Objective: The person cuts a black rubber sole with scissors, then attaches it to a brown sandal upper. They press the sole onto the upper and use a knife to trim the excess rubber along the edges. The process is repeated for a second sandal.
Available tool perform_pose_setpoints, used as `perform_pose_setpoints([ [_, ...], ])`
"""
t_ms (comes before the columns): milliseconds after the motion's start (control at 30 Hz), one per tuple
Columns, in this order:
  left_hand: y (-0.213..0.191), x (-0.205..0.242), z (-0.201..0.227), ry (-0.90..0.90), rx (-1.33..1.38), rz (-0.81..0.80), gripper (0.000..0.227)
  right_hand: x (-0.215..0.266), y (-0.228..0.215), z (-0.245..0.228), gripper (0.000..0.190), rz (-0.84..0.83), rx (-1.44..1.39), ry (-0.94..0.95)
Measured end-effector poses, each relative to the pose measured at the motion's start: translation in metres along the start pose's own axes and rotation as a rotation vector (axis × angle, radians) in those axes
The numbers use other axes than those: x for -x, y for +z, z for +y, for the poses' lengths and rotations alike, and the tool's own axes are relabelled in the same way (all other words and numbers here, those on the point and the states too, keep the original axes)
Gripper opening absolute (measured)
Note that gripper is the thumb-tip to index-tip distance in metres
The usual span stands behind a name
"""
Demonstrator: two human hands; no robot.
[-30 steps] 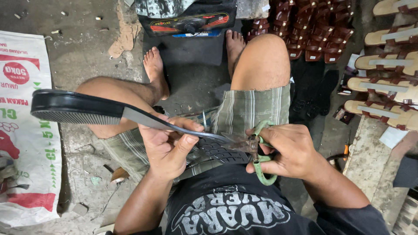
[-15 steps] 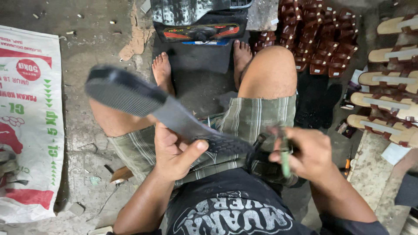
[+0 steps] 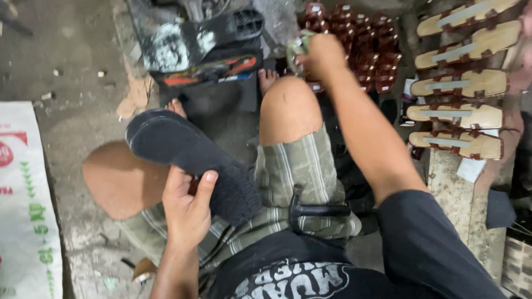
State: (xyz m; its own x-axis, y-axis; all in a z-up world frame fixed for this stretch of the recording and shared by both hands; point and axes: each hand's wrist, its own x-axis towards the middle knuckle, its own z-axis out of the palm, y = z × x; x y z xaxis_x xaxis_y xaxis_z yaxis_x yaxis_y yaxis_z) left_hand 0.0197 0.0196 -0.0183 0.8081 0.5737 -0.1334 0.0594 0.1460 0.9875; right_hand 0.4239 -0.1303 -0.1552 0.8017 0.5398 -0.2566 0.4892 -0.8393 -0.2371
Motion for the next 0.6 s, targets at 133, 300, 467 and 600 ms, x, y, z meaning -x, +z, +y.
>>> perform_pose_setpoints([
  [133, -0.01, -0.014, 0.002, -0.091, -0.11, 0.066, 0.032, -0.033, 0.045, -0.015, 0.039, 0.221, -0.094, -0.077],
  [300, -0.027, -0.048, 0.022, -0.093, -0.083, 0.042, 0.04, -0.023, 0.02, -0.025, 0.032, 0.234, -0.193, -0.194],
  [467, -0.038, -0.096, 0.065, 0.085, -0.305, -0.029, 0.038, 0.073, -0.06, -0.072, 0.04, 0.084, -0.515, -0.198],
  [600, -0.038, -0.154, 0.097, 0.166, -0.724, -0.129, 0.04, 0.134, -0.109, -0.123, 0.052, 0.199, -0.279, -0.85],
])
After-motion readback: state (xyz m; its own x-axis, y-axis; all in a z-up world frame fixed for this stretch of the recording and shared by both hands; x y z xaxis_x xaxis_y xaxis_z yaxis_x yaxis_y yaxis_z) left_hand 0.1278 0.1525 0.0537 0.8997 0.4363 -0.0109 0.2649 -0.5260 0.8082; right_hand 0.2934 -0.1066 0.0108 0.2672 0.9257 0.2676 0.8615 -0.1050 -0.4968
